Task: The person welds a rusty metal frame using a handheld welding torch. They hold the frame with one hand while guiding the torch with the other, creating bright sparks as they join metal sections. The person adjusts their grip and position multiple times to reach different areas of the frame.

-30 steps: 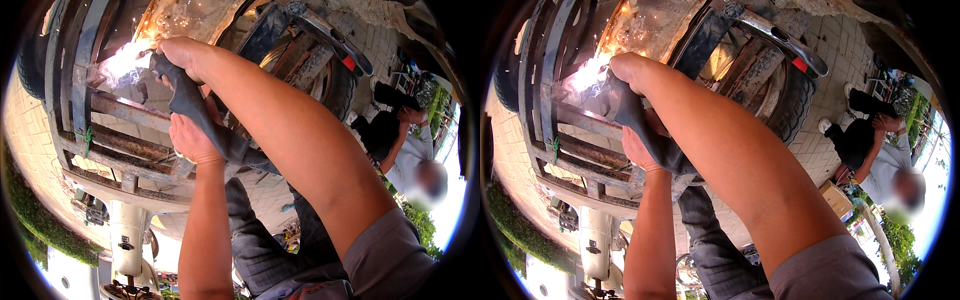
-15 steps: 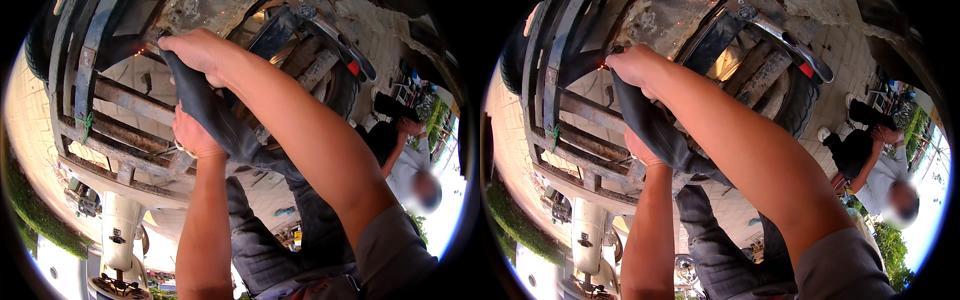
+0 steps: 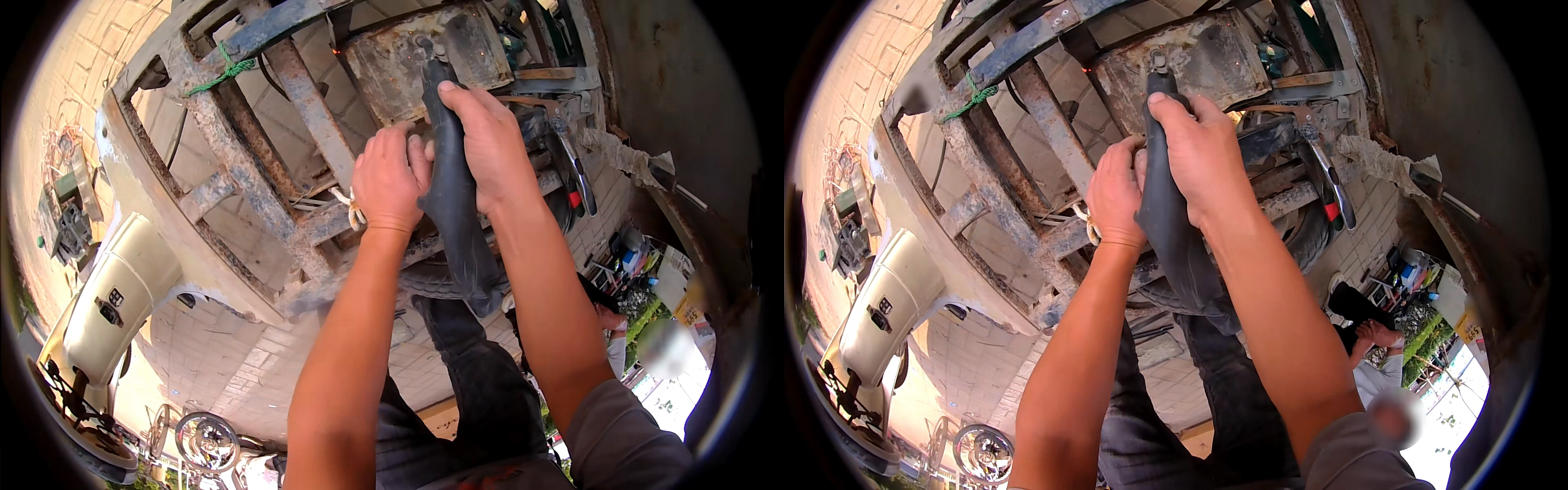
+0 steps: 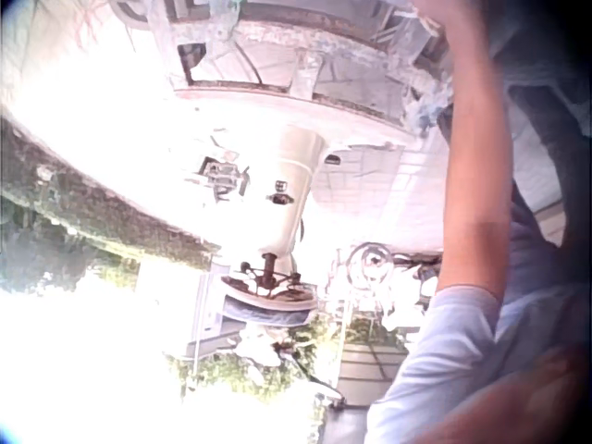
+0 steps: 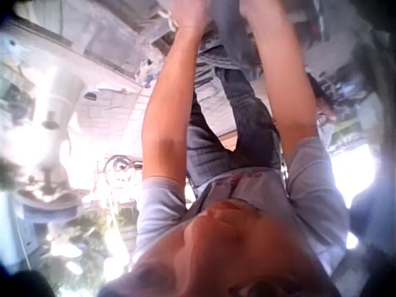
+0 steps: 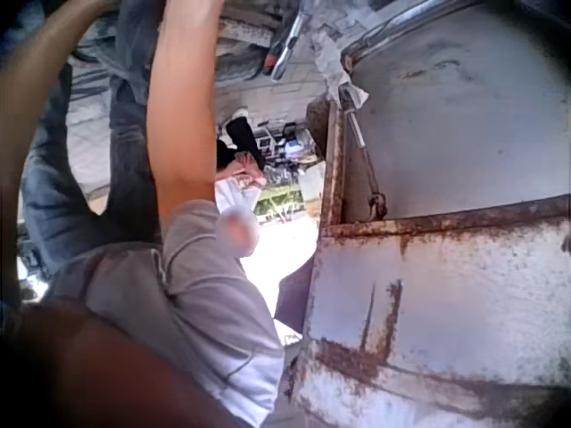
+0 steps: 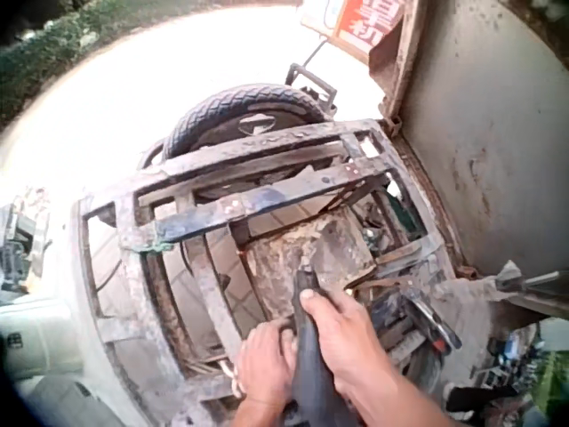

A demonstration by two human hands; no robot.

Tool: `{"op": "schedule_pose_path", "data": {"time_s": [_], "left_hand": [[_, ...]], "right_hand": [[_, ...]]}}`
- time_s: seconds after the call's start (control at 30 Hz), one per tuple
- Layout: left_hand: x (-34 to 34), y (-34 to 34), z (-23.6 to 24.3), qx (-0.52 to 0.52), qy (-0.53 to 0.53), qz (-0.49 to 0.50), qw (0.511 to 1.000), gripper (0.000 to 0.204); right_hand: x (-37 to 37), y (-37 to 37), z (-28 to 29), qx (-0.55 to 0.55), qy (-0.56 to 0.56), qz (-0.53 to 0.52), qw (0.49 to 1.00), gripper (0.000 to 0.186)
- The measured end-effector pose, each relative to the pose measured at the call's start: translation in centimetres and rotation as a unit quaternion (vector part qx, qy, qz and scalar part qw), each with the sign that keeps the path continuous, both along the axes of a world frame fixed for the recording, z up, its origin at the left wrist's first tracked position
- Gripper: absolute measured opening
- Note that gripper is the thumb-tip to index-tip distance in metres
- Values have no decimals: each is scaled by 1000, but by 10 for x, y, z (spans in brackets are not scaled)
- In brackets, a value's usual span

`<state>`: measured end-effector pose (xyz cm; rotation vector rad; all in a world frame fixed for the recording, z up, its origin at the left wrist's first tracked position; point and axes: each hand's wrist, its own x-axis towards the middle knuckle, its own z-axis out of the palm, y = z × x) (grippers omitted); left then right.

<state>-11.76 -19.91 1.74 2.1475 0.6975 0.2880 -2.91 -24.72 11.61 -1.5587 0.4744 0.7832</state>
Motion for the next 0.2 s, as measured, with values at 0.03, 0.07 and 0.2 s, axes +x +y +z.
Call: {"op": "schedule_pose_path", "data": {"time_s": [0.03,0.07,0.2], "left_hand": [[-3,3,6,-98,-31,55,993,22],[-10,4,15,-223,-51,104,968,26],[-50,5,60,-569,-67,190,797,49]], "right_hand": [[-6,-1,0,-22,-16,37,999,38],[-14,2,2,-38,-26,67,997,43],[-45,14,9,-99,-80,180,975,60]]}}
